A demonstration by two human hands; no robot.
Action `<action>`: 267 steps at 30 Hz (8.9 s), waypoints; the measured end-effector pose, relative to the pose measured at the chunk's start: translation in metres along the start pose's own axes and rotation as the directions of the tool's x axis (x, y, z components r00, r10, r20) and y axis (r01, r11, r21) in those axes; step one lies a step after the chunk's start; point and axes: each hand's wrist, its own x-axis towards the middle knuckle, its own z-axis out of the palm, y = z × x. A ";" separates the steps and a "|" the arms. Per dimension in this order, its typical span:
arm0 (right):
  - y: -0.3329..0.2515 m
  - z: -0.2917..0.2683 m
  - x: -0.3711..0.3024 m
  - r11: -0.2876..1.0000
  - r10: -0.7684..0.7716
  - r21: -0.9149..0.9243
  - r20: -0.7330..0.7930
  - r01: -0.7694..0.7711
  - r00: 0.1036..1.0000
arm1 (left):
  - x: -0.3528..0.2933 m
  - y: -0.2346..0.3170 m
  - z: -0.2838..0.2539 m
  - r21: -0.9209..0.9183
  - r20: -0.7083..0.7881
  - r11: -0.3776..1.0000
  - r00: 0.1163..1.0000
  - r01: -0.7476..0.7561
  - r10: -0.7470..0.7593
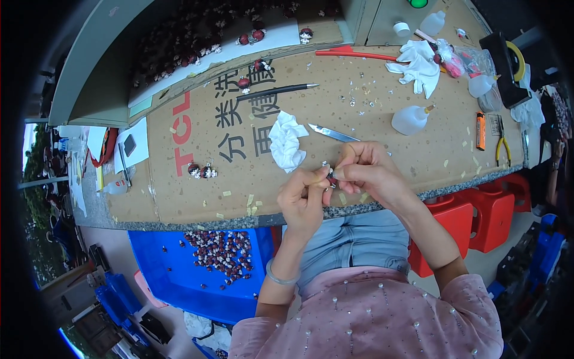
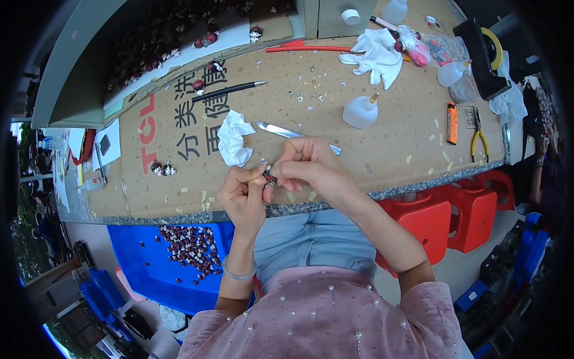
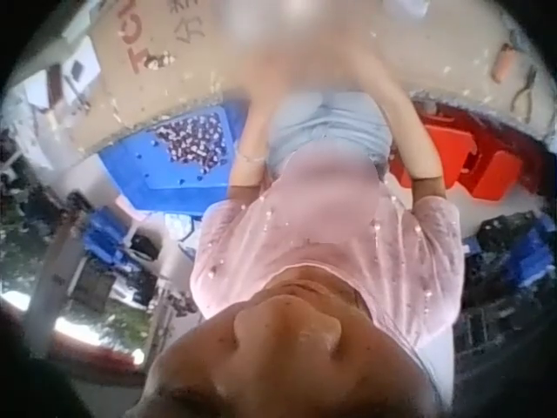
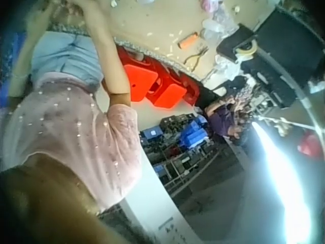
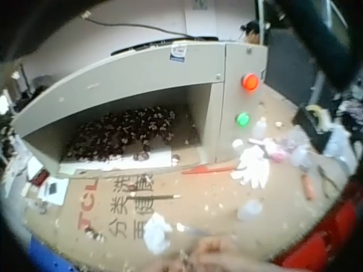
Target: The person applies glue to figurine parts using a squeeze bottle, joins the components together by hand, and retrieves more pieces from an upper compartment to assemble them.
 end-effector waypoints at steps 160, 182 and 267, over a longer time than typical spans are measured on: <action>0.023 0.011 -0.018 0.883 -0.427 -0.236 -0.051 0.405 0.903 | -0.001 0.006 -0.006 0.022 0.099 0.999 0.995 0.025 -0.027; 0.030 0.010 -0.021 0.844 -0.493 -0.307 -0.120 0.441 0.861 | 0.000 0.003 -0.001 -0.084 0.111 0.996 0.993 0.043 -0.034; -0.012 0.061 -0.051 0.652 -0.304 0.757 0.319 -0.048 0.897 | 0.023 0.051 -0.105 0.978 -0.126 0.206 0.863 0.027 0.489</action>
